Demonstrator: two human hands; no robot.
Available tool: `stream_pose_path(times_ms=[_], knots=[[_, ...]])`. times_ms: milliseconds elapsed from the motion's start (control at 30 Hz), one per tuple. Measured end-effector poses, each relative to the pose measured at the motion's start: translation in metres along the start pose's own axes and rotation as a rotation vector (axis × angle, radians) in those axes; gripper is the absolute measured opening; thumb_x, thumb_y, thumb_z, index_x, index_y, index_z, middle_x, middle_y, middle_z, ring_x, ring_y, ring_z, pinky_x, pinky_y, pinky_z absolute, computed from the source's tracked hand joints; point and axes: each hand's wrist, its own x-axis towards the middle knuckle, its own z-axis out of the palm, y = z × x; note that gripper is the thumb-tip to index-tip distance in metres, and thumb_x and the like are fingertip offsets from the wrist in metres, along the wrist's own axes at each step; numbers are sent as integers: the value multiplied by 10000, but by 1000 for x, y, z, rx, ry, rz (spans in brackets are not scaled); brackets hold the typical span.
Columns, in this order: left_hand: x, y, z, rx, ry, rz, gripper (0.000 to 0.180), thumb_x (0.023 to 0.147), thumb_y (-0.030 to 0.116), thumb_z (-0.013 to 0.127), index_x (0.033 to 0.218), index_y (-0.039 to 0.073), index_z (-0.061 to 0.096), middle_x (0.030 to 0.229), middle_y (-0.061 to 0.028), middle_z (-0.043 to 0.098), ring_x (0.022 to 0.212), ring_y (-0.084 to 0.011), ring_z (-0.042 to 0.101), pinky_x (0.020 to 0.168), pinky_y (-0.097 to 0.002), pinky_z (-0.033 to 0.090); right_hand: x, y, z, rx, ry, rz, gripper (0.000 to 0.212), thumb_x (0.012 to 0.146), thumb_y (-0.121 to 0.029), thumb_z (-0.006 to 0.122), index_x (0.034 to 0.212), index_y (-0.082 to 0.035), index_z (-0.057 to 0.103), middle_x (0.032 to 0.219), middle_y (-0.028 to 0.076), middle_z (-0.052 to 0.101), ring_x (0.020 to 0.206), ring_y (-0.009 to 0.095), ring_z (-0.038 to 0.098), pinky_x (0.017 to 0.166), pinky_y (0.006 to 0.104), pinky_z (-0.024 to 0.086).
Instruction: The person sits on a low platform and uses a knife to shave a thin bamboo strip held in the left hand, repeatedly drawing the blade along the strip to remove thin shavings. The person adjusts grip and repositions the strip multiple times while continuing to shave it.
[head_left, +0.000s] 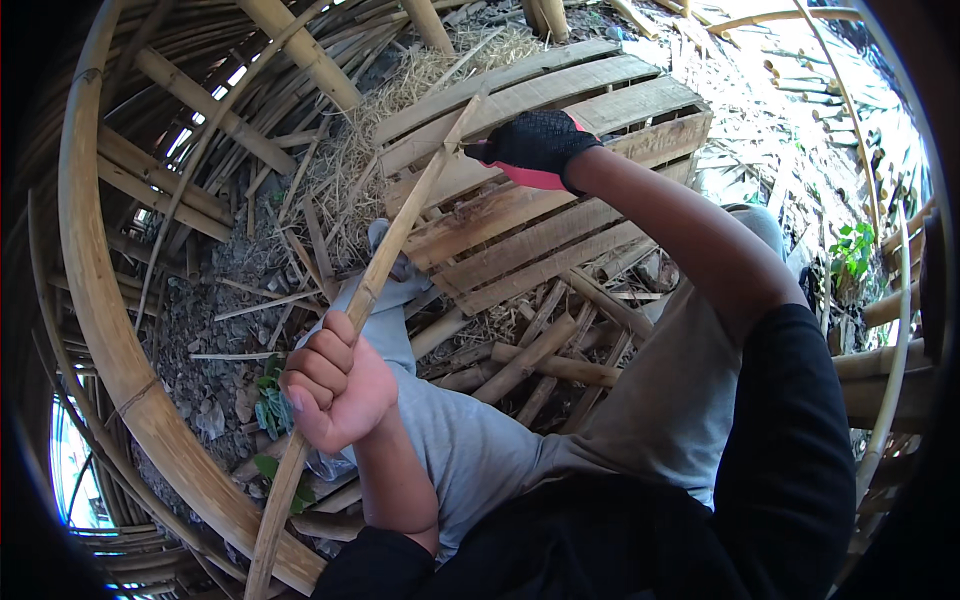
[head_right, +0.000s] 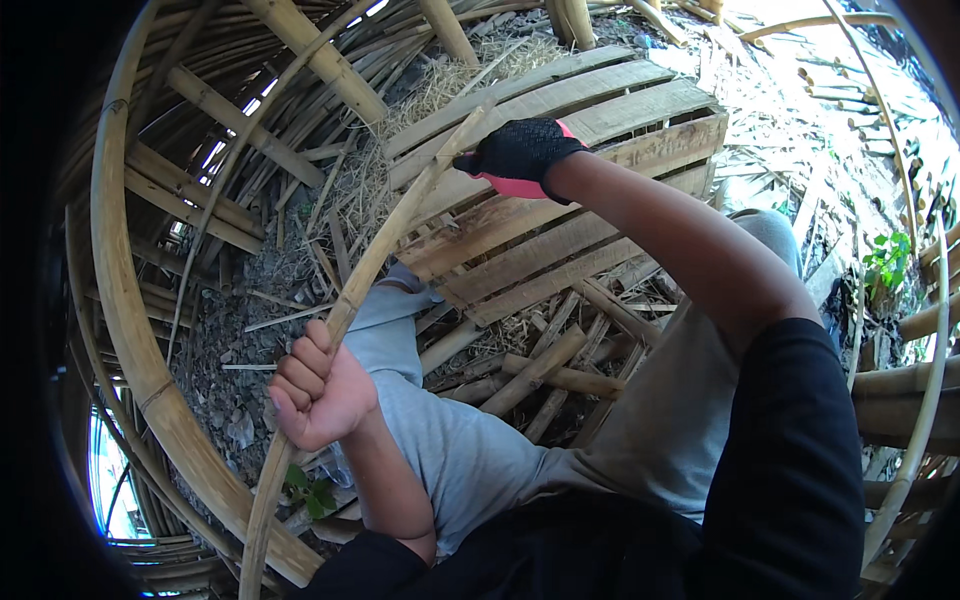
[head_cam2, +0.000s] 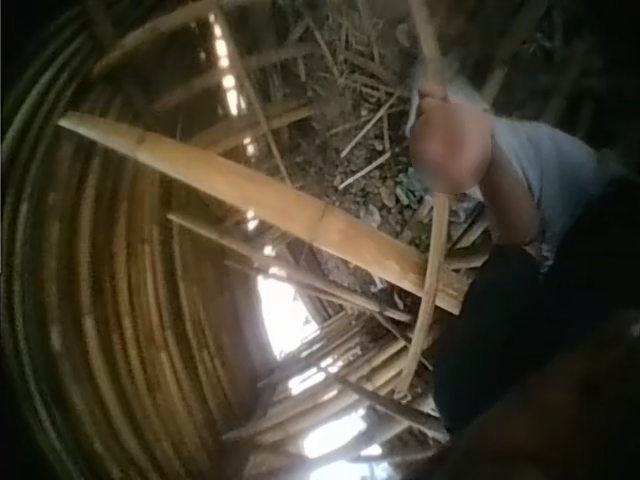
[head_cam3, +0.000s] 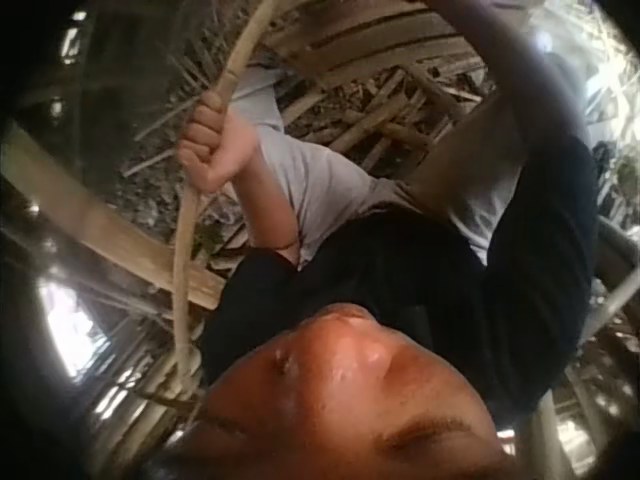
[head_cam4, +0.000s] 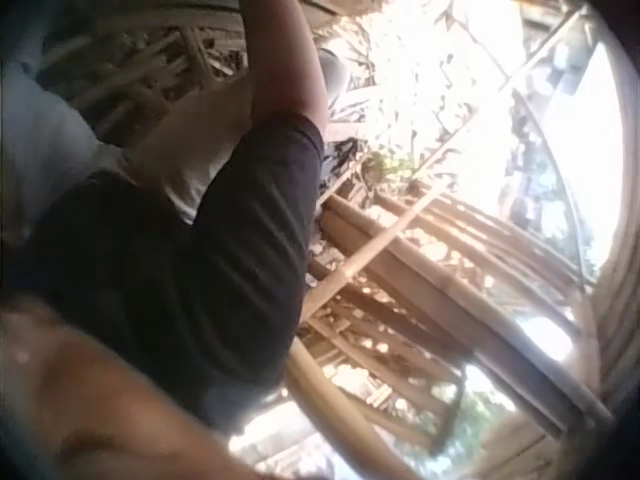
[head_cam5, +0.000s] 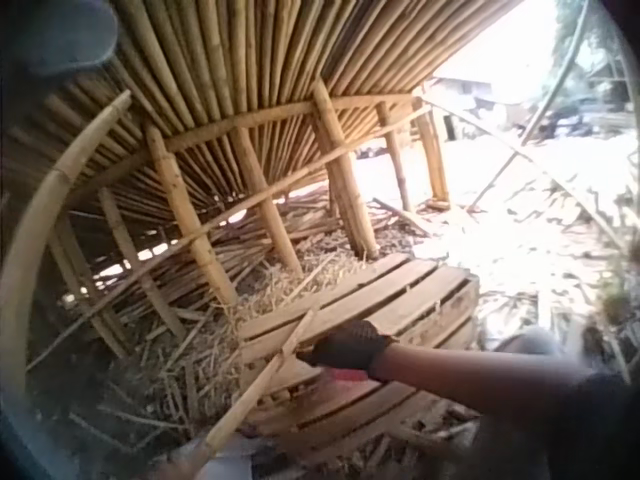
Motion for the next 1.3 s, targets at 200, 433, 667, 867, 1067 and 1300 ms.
stream_pose_path(times_ms=[200, 433, 667, 867, 1067, 1300], knots=[[1, 14, -6, 21, -71, 20, 536, 1014, 287, 544, 584, 192, 238, 519, 67, 216, 494, -97, 179, 585, -322, 185, -37, -106, -61, 178, -168, -246, 434, 1071, -482, 407, 1318, -257, 685, 1108, 192, 732, 1003, 392, 717, 876, 494, 569], [8, 23, -3, -97, -113, -29, 580, 1030, 325, 579, 566, 199, 254, 476, 78, 255, 465, -79, 189, 571, -299, 180, -60, -89, -34, 146, -29, -179, 319, 990, -266, 558, 1266, -287, 718, 1135, 105, 725, 922, 309, 734, 745, 427, 591], [14, 30, -17, -215, -135, -85, 593, 1056, 314, 557, 557, 203, 257, 465, 81, 252, 464, -80, 185, 565, -305, 180, -77, -92, -16, 362, 380, -64, 256, 978, -322, 664, 1106, -120, 755, 934, 156, 731, 853, 342, 727, 746, 446, 576], [13, 27, -19, -183, -183, -108, 600, 1055, 323, 560, 550, 204, 258, 458, 82, 249, 468, -86, 182, 568, -310, 184, -96, -148, -34, 428, 319, -64, 242, 953, -379, 689, 995, -145, 736, 840, 115, 721, 739, 330, 721, 648, 449, 568], [14, 27, -13, -201, -136, -115, 600, 1056, 328, 551, 554, 196, 249, 470, 80, 240, 481, -93, 180, 573, -314, 184, -82, -118, -20, 319, 354, -203, 202, 954, -302, 661, 1068, -146, 722, 885, 98, 740, 835, 293, 743, 700, 434, 577], [17, 24, -17, -173, -138, -95, 596, 1052, 315, 549, 552, 196, 247, 476, 75, 235, 485, -99, 185, 575, -323, 177, -85, -140, -16, 218, 507, -210, 221, 942, -324, 676, 951, -104, 693, 840, 123, 725, 784, 276, 744, 615, 430, 566]])
